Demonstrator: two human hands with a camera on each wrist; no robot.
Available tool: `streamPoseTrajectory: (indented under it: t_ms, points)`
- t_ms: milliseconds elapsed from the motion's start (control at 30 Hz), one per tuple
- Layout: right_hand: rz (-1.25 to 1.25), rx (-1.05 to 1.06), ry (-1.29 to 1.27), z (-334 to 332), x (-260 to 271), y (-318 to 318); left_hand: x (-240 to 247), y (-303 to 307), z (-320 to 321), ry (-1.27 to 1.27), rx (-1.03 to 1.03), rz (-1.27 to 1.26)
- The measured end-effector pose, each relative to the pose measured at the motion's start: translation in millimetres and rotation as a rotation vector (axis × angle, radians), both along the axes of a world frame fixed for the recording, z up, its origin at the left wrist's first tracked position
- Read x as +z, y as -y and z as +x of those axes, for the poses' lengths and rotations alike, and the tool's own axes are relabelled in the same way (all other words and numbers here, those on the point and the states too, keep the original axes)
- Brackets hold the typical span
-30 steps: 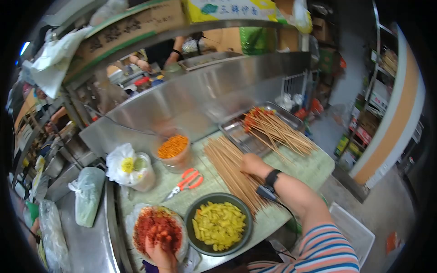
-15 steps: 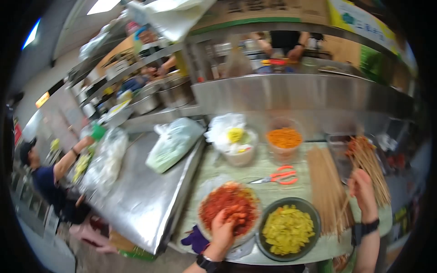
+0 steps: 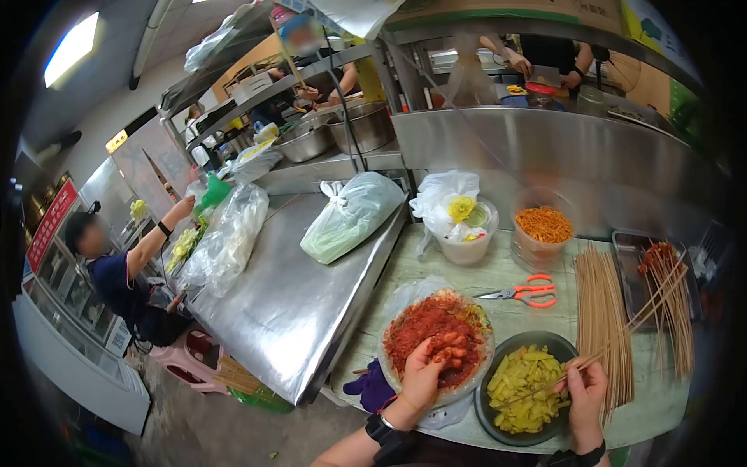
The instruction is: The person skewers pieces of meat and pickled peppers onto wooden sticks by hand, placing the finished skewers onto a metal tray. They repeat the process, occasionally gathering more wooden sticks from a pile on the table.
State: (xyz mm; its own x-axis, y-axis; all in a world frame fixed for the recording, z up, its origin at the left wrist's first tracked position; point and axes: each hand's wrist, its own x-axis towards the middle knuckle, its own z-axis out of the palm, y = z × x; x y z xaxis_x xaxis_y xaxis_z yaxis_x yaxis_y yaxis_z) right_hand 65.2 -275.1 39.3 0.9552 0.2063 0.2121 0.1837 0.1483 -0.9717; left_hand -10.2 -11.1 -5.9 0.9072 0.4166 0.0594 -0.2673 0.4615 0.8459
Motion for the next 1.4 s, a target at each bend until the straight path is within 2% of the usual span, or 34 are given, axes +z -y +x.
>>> streamPoseTrajectory:
  t_ms: [67,133,167,233,300,367,433,500,733,1067,1100,1200,1233,1300,1400]
  points:
    - [0.030,-0.014,0.009,-4.8,3.4,1.5,3.0,1.2,0.4,-0.001,0.001,-0.007]
    - [-0.058,0.147,-0.046,-7.0,9.3,9.5,2.8,1.7,0.3,0.005,0.012,-0.027]
    - [-0.059,0.135,-0.049,-7.3,12.7,12.3,4.0,2.3,0.2,0.002,-0.001,-0.028]
    - [-0.181,0.287,-0.196,-9.7,20.8,15.9,7.9,3.7,-1.1,-0.005,0.023,-0.009]
    - [-0.221,0.252,-0.189,-12.0,26.4,19.4,6.7,3.2,-1.1,-0.005,0.004,-0.014]
    - [-0.111,0.154,-0.201,-10.1,26.7,27.9,7.0,2.6,-1.1,0.006,0.009,-0.014]
    - [-0.107,0.115,-0.155,-9.0,25.8,33.2,6.9,3.2,0.2,0.000,0.018,-0.038]
    - [0.026,-0.022,-0.077,-8.2,15.4,30.2,8.7,3.3,0.9,-0.009,0.037,-0.019]
    - [0.029,-0.052,-0.107,-20.4,-19.0,8.5,9.8,4.7,0.1,-0.011,0.045,-0.036]
    - [-0.015,-0.071,-0.162,-23.2,-20.9,10.4,22.1,5.9,1.6,-0.031,0.089,-0.014]
    - [-0.016,-0.081,-0.140,-22.4,-22.5,11.4,26.1,3.7,-1.1,-0.013,0.075,-0.107]
    - [0.046,-0.069,-0.101,-23.6,-18.5,12.0,36.3,-19.9,-6.2,-0.029,0.131,0.072]
    - [0.036,-0.078,-0.131,-25.6,-20.8,15.2,52.2,-22.2,-7.5,0.042,0.111,0.091]
    - [0.129,-0.090,-0.069,-24.6,-23.4,12.6,58.5,-34.7,-10.2,0.002,0.213,0.200]
    - [0.174,-0.106,-0.067,-23.7,-26.0,12.2,53.6,-56.5,-15.1,-0.091,0.207,0.297]
